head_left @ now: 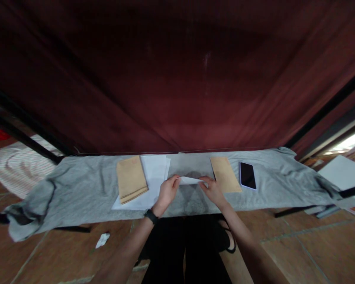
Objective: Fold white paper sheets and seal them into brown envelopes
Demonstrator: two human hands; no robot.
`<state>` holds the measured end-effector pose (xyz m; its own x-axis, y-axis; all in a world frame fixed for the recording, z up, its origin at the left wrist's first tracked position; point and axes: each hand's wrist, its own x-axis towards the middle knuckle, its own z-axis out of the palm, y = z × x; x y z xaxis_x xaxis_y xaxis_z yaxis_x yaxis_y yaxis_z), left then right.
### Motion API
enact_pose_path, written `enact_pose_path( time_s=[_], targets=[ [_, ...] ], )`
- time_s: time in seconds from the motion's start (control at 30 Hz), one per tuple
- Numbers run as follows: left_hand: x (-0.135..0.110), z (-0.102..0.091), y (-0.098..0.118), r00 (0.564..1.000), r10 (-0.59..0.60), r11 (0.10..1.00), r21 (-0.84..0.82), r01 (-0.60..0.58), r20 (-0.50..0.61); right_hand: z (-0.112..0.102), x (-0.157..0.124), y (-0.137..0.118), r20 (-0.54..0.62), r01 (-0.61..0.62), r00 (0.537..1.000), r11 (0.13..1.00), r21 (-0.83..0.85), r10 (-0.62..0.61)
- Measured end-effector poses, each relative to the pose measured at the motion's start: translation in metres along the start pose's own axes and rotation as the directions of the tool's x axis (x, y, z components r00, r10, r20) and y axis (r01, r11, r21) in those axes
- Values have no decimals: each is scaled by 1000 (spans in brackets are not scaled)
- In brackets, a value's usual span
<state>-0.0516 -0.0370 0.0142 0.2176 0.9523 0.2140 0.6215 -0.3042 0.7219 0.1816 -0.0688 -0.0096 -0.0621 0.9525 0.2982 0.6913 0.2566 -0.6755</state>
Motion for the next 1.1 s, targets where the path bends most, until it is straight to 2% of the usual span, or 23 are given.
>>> enact_pose_path(
  time_s=[0.1,0.23,0.4,0.5,0.6,0.7,0.8,0.87,0.93,1.0,1.1],
  targets=[
    [12,3,-6,985,-151,970,-206,132,-80,-5,8,3,-30,-119,992,992,53,121],
    [24,20,-15,968,-219,956,-224,188,-123,4,18,4,-107,-203,974,979,0,202],
    [28,37,-30,943,-291,952,-151,268,-161,24,18,4,-171,-224,962,973,-62,211],
    [32,44,-35,941,-301,953,-85,291,-153,40,16,-1,-203,-119,975,983,-139,89],
    [39,49,-36,946,-297,954,-14,298,-132,58,15,-11,-81,13,996,978,-209,-31],
    [41,52,-33,946,-300,949,57,309,-126,74,13,-16,58,35,998,945,-326,-17],
    [33,52,-27,944,-300,943,107,315,-141,83,8,-14,96,51,995,910,-412,-13],
    [22,53,-22,956,-242,941,201,273,-165,86,5,-11,93,67,995,900,-430,-30],
    [10,57,-17,979,-126,913,368,178,-162,86,2,-8,98,79,994,895,-439,-40],
    [-1,63,-13,997,3,864,502,39,-82,85,1,-7,117,93,992,888,-450,-45],
    [-10,75,-12,994,90,844,524,-112,68,84,1,-8,141,119,988,878,-464,-60]
  ],
)
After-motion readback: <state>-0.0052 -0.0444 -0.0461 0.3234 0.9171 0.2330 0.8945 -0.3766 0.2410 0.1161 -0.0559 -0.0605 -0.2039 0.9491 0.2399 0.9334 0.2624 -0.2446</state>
